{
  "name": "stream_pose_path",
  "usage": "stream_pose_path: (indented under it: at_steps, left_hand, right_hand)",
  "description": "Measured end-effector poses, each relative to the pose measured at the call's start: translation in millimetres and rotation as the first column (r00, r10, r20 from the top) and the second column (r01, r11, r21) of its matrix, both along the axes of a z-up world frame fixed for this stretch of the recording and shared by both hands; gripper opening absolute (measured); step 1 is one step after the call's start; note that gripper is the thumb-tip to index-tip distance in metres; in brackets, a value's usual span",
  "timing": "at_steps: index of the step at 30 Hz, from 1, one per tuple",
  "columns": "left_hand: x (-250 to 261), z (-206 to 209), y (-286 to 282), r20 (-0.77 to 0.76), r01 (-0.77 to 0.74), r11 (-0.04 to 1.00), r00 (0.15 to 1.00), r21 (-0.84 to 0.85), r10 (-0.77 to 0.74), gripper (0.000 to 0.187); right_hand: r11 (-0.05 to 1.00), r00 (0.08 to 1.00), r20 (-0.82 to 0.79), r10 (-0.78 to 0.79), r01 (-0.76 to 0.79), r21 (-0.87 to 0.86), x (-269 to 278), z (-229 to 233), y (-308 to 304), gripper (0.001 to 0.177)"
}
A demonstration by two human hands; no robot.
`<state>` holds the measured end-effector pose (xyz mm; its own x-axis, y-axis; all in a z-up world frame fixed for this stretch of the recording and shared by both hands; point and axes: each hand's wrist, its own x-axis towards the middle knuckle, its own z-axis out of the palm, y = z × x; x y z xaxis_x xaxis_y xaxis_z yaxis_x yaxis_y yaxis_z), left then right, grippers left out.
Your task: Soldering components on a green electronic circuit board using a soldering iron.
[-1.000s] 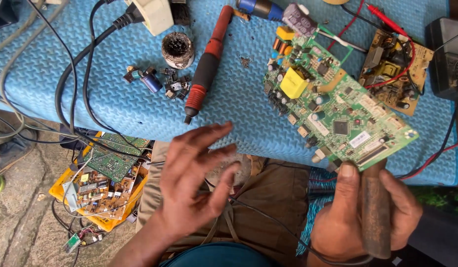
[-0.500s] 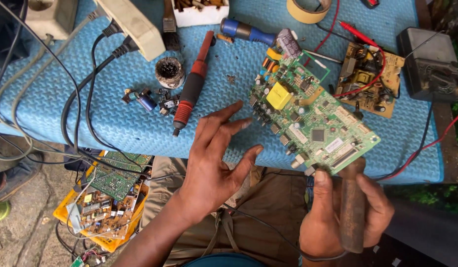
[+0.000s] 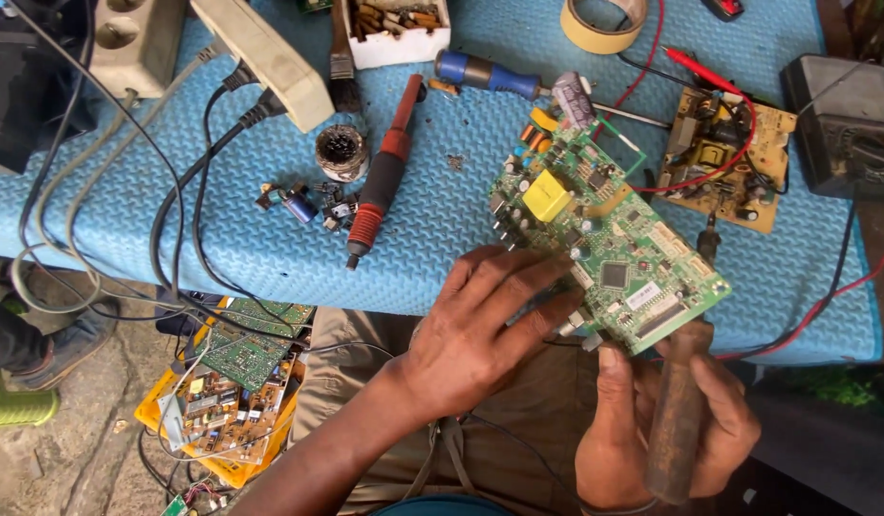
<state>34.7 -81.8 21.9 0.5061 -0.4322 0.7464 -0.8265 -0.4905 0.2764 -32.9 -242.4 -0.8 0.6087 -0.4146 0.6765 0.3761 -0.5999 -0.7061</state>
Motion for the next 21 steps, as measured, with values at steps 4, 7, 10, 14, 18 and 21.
stream_pose_path:
  at_steps: [4, 7, 10, 14, 18, 21]
  left_hand:
    - [1, -3, -3, 0.065, -0.06, 0.998, 0.996, -0.017, 0.061, 0.021]
    - [2, -3, -5, 0.116, -0.074, 0.997, 0.99, -0.013, 0.075, 0.022]
    - [1, -4, -6, 0.184, -0.135, 0.991, 0.974, 0.01, 0.131, 0.016]
    - [2, 1, 1, 0.227, -0.14, 0.99, 0.965, 0.009, 0.135, 0.023]
    - [7, 1, 13, 0.271, -0.109, 0.991, 0.959, 0.072, 0.086, 0.03]
    - [9, 5, 22, 0.284, -0.045, 0.992, 0.959, 0.121, 0.009, 0.026]
  right_hand:
    - [0.993, 0.999, -0.015, 0.032, -0.03, 0.111, -4, 2, 9, 0.051]
    - [0.995, 0.997, -0.003, 0.074, -0.074, 0.067, -8, -1, 7, 0.055]
    - [0.995, 0.995, -0.044, 0.089, -0.087, 0.049, -9, 2, 7, 0.054]
    - [0.99, 0.99, 0.005, 0.141, -0.141, 0.004, -8, -3, -3, 0.045]
    - [0.995, 0.996, -0.061, 0.06, -0.064, -0.07, -19, 12, -9, 0.038]
    - [0.994, 0.995, -0.092, -0.024, 0.014, -0.104, -24, 8, -19, 0.034]
